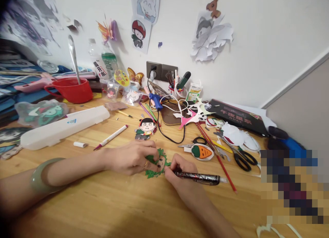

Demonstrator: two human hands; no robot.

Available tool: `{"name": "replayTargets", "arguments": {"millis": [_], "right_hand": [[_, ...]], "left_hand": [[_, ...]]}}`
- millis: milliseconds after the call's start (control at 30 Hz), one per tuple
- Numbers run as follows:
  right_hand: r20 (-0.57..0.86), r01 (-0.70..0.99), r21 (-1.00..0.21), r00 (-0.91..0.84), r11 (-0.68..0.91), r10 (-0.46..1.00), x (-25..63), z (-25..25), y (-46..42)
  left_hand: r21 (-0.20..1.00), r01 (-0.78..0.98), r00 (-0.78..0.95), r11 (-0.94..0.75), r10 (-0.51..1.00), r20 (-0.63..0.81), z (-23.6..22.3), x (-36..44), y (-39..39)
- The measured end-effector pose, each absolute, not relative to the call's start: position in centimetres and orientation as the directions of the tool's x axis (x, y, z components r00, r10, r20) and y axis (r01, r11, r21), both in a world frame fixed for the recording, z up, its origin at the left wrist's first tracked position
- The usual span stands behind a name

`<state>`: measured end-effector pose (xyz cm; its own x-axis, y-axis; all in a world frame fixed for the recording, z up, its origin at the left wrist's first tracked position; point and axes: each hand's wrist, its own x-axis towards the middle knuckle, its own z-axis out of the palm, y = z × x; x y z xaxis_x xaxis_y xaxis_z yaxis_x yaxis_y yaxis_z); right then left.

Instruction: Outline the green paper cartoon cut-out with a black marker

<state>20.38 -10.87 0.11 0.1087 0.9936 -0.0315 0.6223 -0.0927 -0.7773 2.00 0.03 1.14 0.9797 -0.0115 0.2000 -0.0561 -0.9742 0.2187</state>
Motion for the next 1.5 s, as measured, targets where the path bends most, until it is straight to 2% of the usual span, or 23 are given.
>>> {"name": "replayTargets", "arguments": {"millis": [300,500,700,1500], "right_hand": [[-0.052,0.614,-0.782,0.107,-0.107,0.993,20.36,0.06,-10.75],[0.001,0.583,-0.805,0.182,-0.107,0.983,20.95,-0.28,-10.8],[-0.001,0.608,-0.791,0.108,-0.067,0.994,21.1,-0.62,-10.86],[0.014,0.618,-0.781,0.159,-0.089,0.987,20.73,0.02,-10.63]], "left_hand": [[0.214,-0.054,0.983,-0.975,-0.014,0.185,1.22,2.03,0.1],[0.227,-0.068,0.979,-0.971,-0.021,0.202,1.18,1.99,0.13],[0.217,-0.067,0.981,-0.974,-0.025,0.191,1.14,1.95,0.06],[0.209,-0.062,0.98,-0.976,-0.021,0.196,1.24,2.11,0.1]]}}
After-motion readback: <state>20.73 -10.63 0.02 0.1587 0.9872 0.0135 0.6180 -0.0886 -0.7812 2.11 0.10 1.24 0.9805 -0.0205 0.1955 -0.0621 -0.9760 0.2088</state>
